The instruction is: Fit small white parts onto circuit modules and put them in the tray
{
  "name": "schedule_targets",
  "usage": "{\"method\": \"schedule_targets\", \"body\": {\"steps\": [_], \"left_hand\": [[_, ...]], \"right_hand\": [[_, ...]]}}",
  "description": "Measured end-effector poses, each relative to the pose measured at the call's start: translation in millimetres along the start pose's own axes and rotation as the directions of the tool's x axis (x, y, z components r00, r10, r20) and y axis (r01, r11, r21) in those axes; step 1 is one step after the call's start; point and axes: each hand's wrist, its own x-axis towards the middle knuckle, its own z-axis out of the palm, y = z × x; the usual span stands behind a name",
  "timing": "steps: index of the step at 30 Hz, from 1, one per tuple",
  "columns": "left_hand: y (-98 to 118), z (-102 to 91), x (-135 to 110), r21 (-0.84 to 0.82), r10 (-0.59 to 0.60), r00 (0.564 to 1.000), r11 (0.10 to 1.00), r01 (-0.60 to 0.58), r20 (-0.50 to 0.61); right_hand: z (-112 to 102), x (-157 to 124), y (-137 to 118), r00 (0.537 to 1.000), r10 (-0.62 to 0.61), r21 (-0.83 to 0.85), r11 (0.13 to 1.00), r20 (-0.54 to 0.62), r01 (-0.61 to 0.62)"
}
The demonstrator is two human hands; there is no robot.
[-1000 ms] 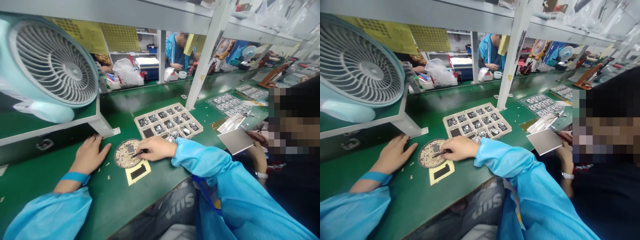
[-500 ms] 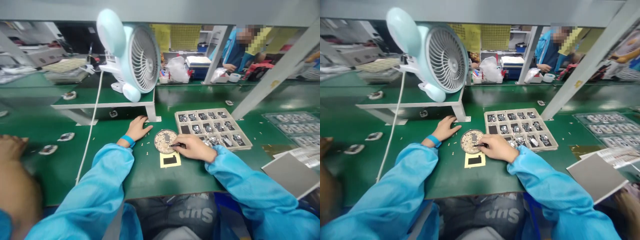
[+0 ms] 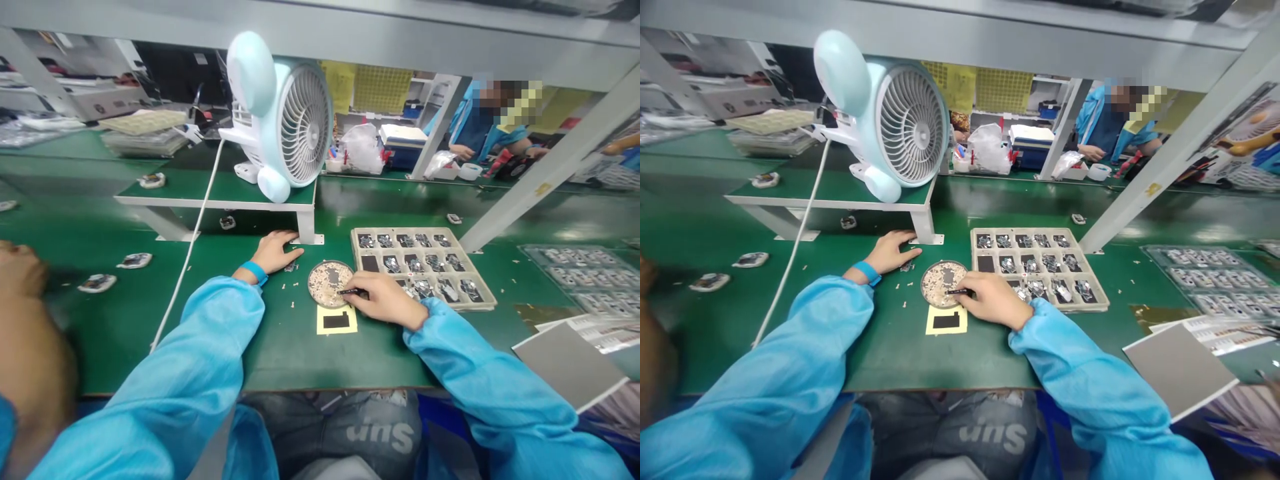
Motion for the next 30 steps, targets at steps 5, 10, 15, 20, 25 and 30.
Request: {"method": "schedule_targets", "body": {"steps": [5,10,15,20,25,30], "left_hand": [[7.2,-0.8,-2.7,0.025,0.016,1.000,1.000,-0.017,0.006],[10.5,1.5,-4.7,0.041,0.027,0.999,0.999,-0.028,0.031],[12.0,2.3,-5.0,0.046,0.034,0.998,0.998,-0.036,0.047],[11.9,2.0,-4.8,0.040,0.026,0.999,0.999,-0.028,0.042],[12.9,1.8,-5.1,0.034,0.023,0.999,0.999,-0.024,0.032],[13.0,1.6,-5.1,0.036,0.018,0.999,0.999,-0.019,0.032]], "right_hand": [[-0.8,0.0,-1.8,1.000,0.005,-0.006,1.000,0.007,-0.005],[-0.8,0.6,-2.2,1.000,0.000,-0.004,1.000,0.007,0.000],[-0.6,1.2,-1.5,1.000,0.001,-0.002,1.000,0.005,-0.001],[-0.3,0.8,-1.7,1.000,0.009,-0.009,1.000,0.010,-0.009],[0.2,0.0,-1.4,1.000,0.001,-0.009,1.000,0.008,-0.001],[0.1,0.0,-1.4,1.000,-0.004,-0.007,1.000,0.010,0.004]]}}
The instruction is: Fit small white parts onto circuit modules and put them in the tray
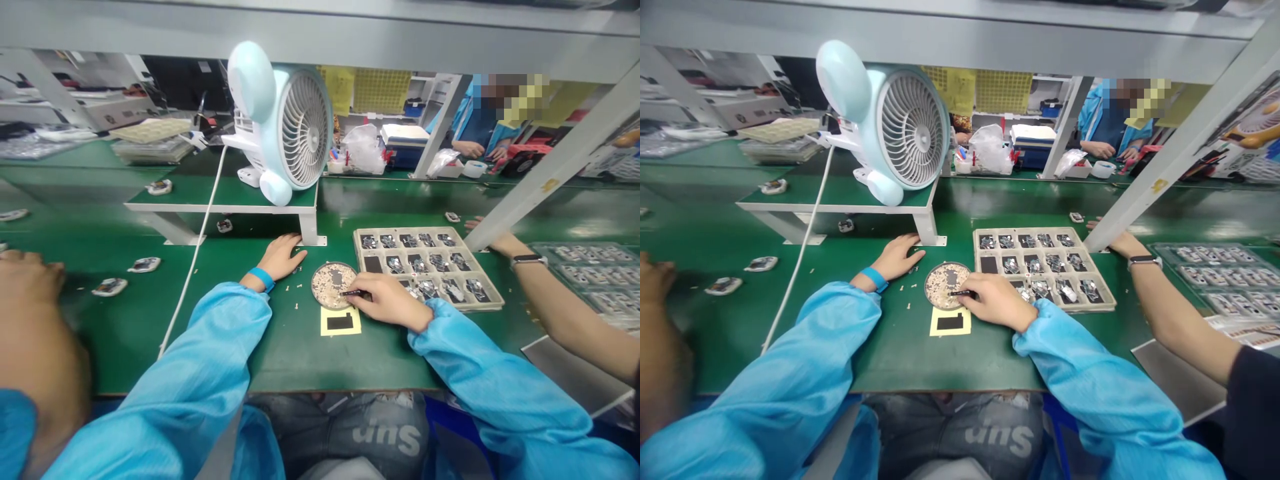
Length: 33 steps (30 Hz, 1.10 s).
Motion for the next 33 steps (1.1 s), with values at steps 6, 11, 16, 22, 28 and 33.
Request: {"method": "schedule_targets", "body": {"steps": [6,11,16,22,28,33], "left_hand": [[0.5,1.3,-0.8,-0.013,0.005,1.000,1.000,-0.005,-0.014],[-2.9,2.4,0.2,-0.047,-0.002,1.000,0.999,0.000,-0.030],[-10.9,2.1,19.8,-0.056,-0.091,0.995,0.995,0.088,-0.050],[-9.0,4.9,40.5,-0.065,-0.115,0.993,0.991,0.114,-0.015],[-8.6,5.8,39.0,-0.117,-0.120,0.992,0.986,0.116,-0.028],[-7.5,2.8,39.6,-0.157,-0.113,0.994,0.981,0.109,-0.013]], "right_hand": [[-1.3,0.4,-1.9,1.000,0.003,-0.005,1.000,-0.002,-0.003],[-2.1,0.0,-2.4,1.000,0.004,-0.014,1.000,0.004,-0.004],[1.4,0.7,-1.1,1.000,0.012,-0.023,1.000,-0.007,-0.013],[5.8,1.6,2.5,0.999,0.014,-0.035,0.999,-0.029,-0.015],[3.9,1.4,1.8,1.000,0.019,-0.027,0.999,-0.012,-0.020],[1.7,1.8,0.6,1.000,0.018,-0.020,1.000,-0.007,-0.018]]}}
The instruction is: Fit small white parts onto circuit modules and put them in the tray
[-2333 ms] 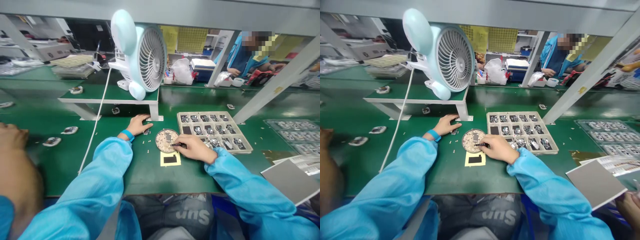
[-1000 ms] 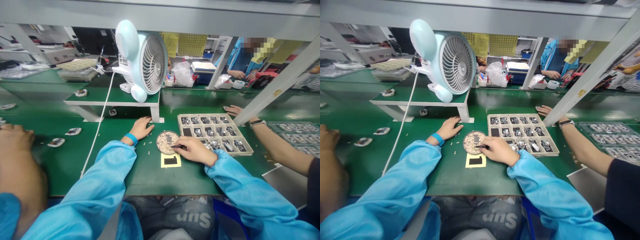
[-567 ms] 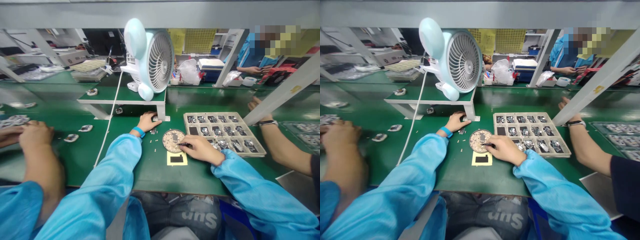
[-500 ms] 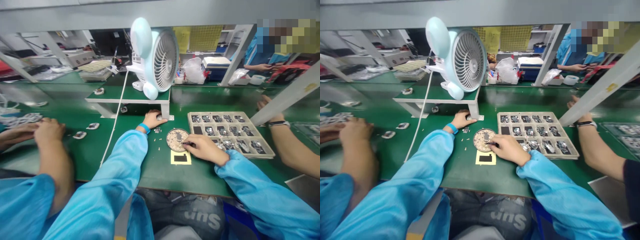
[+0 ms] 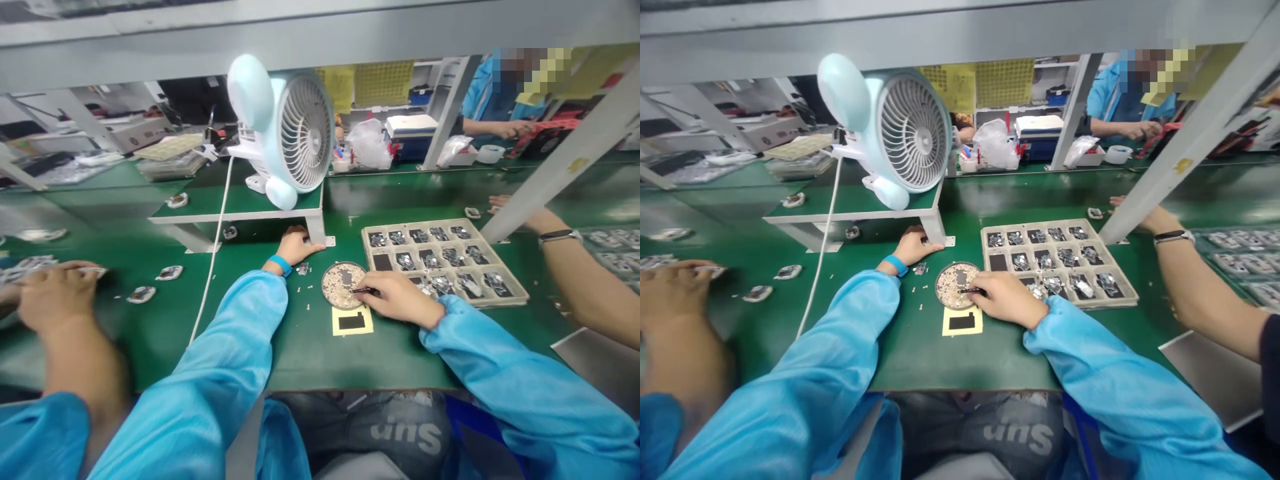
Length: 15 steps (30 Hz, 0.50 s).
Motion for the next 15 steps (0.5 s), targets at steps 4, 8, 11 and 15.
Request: {"method": "schedule_targets", "body": {"steps": [4,8,11,15], "left_hand": [[1.8,-1.7,-0.1,-0.014,0.006,1.000,1.000,-0.006,-0.010],[0.2,-1.3,-0.2,-0.015,0.013,1.000,1.000,-0.014,-0.022],[-2.4,1.3,0.7,-0.003,0.021,0.999,1.000,-0.022,-0.040],[-6.2,5.1,1.0,0.011,0.044,0.996,0.999,-0.043,-0.074]], "right_hand": [[-0.1,0.0,1.3,1.000,0.001,-0.016,1.000,0.002,-0.001],[0.1,-0.1,1.2,1.000,0.012,-0.020,1.000,0.007,-0.011],[0.4,-0.3,1.1,1.000,0.009,-0.016,1.000,0.006,-0.009],[0.6,-0.6,1.6,1.000,0.015,-0.002,1.000,0.003,-0.015]]}}
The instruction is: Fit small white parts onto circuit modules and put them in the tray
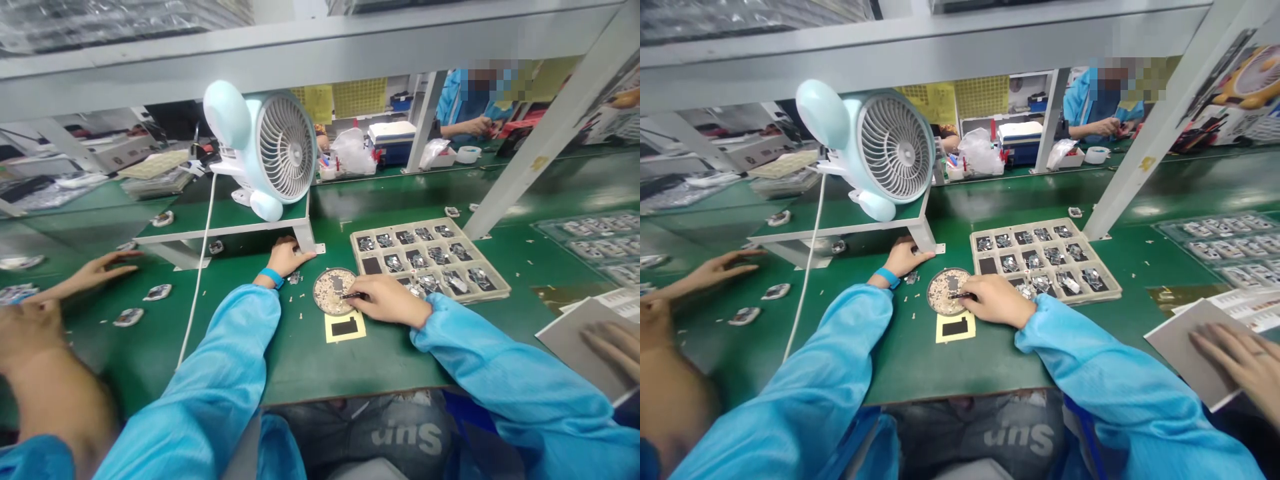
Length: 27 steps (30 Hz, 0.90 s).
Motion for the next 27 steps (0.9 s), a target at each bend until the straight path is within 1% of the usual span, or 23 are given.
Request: {"method": "schedule_targets", "body": {"steps": [6,14,21,27], "left_hand": [[-4.3,-2.9,-6.2,-0.054,0.068,0.997,0.996,-0.069,-0.023],[-5.0,-2.9,-7.5,-0.082,0.096,0.994,0.992,-0.099,-0.046],[-7.3,0.4,-8.4,-0.061,0.071,0.996,0.995,-0.074,-0.047],[-5.1,0.4,-10.9,-0.025,0.008,0.998,1.000,-0.009,-0.065]], "right_hand": [[-0.3,-0.7,0.2,1.000,0.007,-0.012,1.000,0.005,-0.007],[-1.0,-0.6,-0.6,1.000,-0.003,0.021,1.000,-0.009,0.003],[-0.7,-0.4,0.7,1.000,-0.011,-0.009,1.000,0.000,0.011],[0.1,0.3,0.8,1.000,-0.024,-0.014,1.000,0.006,0.024]]}}
